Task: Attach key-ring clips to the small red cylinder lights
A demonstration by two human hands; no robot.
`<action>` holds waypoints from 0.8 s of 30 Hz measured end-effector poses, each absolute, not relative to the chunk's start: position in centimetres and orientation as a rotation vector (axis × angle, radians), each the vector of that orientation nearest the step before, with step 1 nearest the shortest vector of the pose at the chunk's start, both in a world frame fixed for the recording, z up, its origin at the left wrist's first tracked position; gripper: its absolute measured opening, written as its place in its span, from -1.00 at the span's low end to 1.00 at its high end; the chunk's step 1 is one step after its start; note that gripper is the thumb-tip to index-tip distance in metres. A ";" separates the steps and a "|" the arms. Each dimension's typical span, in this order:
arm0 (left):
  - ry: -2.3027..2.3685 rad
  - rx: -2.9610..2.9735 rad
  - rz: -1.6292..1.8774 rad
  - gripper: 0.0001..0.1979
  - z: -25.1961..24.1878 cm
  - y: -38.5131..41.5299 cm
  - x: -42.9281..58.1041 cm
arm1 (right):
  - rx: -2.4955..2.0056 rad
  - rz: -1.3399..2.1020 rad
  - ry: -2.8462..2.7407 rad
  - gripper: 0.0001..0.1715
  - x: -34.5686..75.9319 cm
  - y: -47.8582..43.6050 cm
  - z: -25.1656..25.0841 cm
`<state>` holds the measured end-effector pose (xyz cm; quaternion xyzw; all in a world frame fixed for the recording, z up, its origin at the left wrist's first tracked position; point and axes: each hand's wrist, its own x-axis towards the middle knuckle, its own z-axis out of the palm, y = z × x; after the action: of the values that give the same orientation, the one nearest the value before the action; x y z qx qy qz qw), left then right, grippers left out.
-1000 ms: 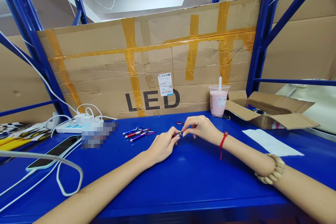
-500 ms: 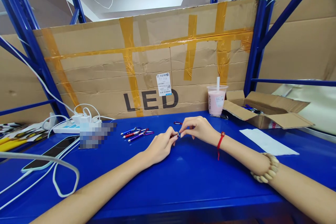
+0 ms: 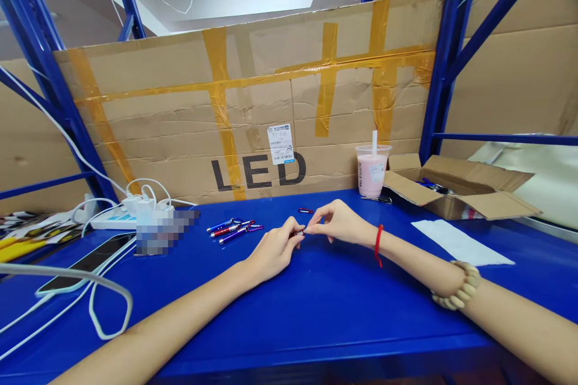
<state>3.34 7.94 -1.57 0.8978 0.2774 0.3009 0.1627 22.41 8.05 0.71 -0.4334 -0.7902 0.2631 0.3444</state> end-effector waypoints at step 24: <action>0.911 2.673 0.836 -0.82 -1.0 7.6 3.5 | -1.330 1.080 -1.874 -0.58 22.4 8.0 1.1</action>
<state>3.55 7.56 -1.04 0.9032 0.3080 0.2825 0.0979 22.35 7.95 1.07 -0.5002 -0.7049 0.4063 0.2964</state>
